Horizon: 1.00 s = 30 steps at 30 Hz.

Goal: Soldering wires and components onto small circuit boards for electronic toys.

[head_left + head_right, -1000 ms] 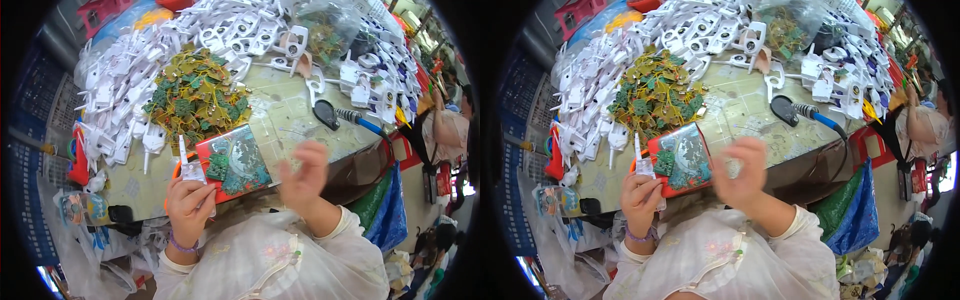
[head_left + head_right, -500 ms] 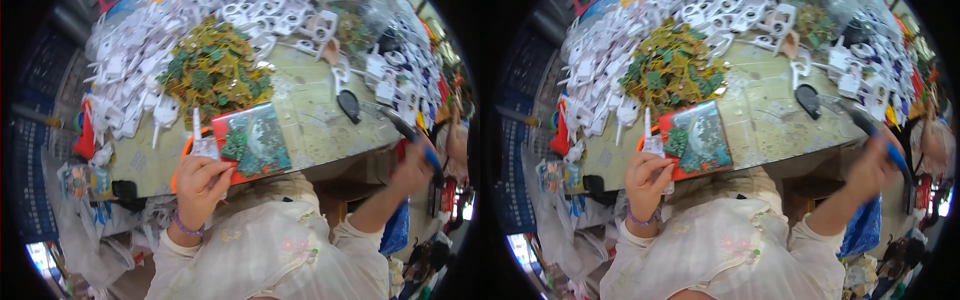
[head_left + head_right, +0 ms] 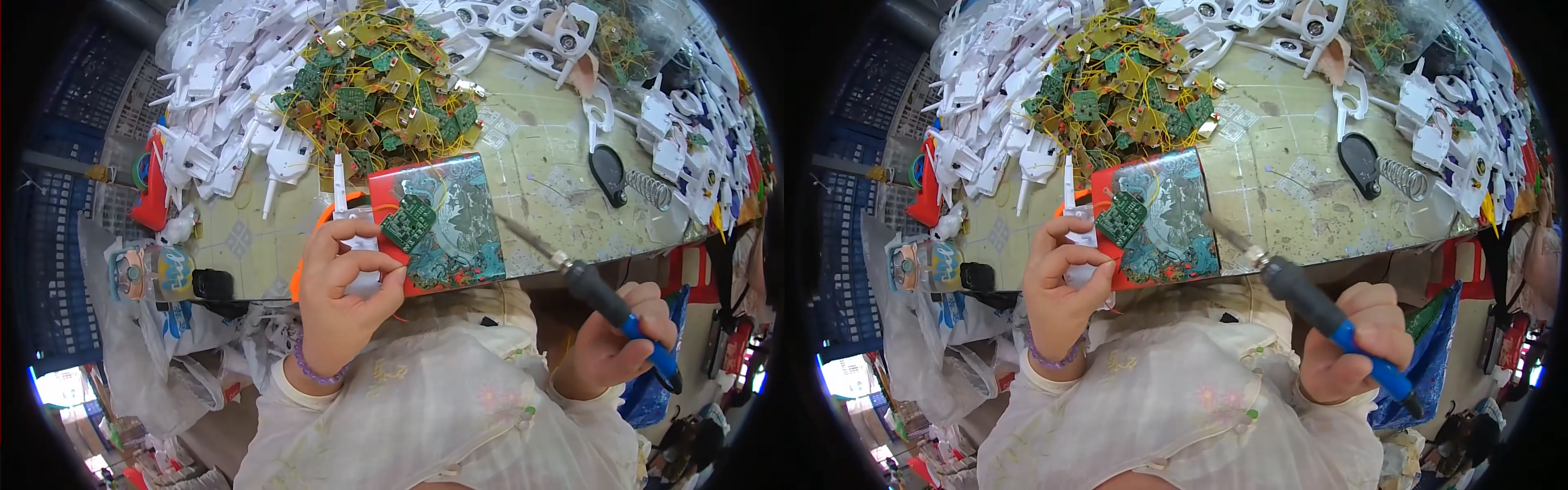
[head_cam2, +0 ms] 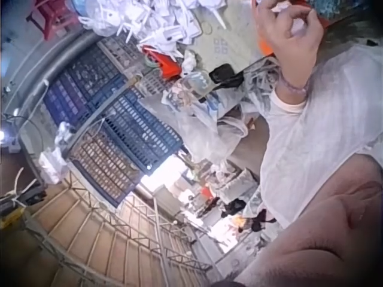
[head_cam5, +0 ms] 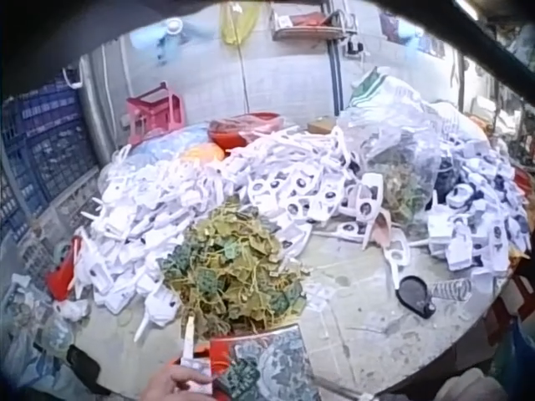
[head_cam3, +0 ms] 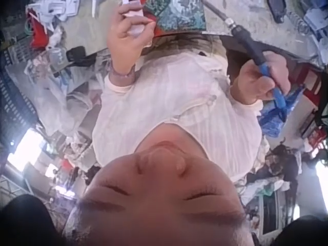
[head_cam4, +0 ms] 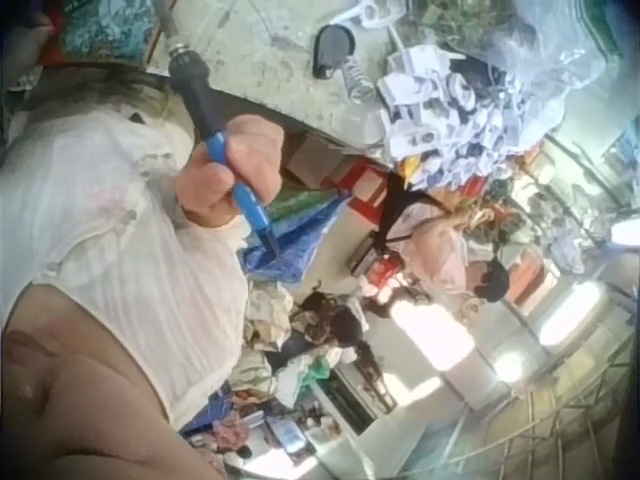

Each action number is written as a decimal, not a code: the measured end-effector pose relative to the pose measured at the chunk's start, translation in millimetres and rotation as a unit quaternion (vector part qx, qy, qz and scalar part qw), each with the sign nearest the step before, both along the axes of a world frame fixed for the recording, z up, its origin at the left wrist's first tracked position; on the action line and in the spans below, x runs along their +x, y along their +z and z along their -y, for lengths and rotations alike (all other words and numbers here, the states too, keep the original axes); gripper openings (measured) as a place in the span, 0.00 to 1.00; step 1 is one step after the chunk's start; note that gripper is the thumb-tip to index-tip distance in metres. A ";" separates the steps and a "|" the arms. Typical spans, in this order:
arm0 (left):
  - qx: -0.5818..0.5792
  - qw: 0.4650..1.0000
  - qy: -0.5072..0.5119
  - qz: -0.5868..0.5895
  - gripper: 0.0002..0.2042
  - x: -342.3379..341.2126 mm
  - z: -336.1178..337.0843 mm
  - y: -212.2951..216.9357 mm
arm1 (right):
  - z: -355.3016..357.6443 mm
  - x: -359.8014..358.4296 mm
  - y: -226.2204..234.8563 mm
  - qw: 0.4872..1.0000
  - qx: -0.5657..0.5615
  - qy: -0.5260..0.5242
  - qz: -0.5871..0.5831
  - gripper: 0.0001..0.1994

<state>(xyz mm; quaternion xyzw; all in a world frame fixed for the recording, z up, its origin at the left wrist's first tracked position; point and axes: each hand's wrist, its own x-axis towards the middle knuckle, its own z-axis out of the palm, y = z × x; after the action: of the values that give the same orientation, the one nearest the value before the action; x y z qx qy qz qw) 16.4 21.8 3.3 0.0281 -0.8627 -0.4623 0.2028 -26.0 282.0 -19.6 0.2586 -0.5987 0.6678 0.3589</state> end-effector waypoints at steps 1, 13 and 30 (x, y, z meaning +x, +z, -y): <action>-0.044 0.999 0.002 -0.022 0.06 -2.2 -0.2 1.9 | 3.3 -1.1 -0.7 1.000 0.008 0.014 -0.003 0.17; -0.107 0.994 -0.017 -0.002 0.05 -4.7 -0.4 7.6 | 16.8 -8.5 -8.6 0.988 0.070 0.104 -0.092 0.15; -0.118 0.993 -0.018 -0.022 0.06 -4.4 -0.9 1.4 | 27.7 -7.7 -4.0 0.962 0.155 0.168 -0.151 0.11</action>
<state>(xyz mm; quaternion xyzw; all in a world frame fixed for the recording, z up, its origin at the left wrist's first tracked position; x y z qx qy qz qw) 12.0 22.7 4.7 -0.0212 -0.9069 -0.3616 0.2154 -33.6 254.3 -23.7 0.5056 -0.5816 0.5706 0.2838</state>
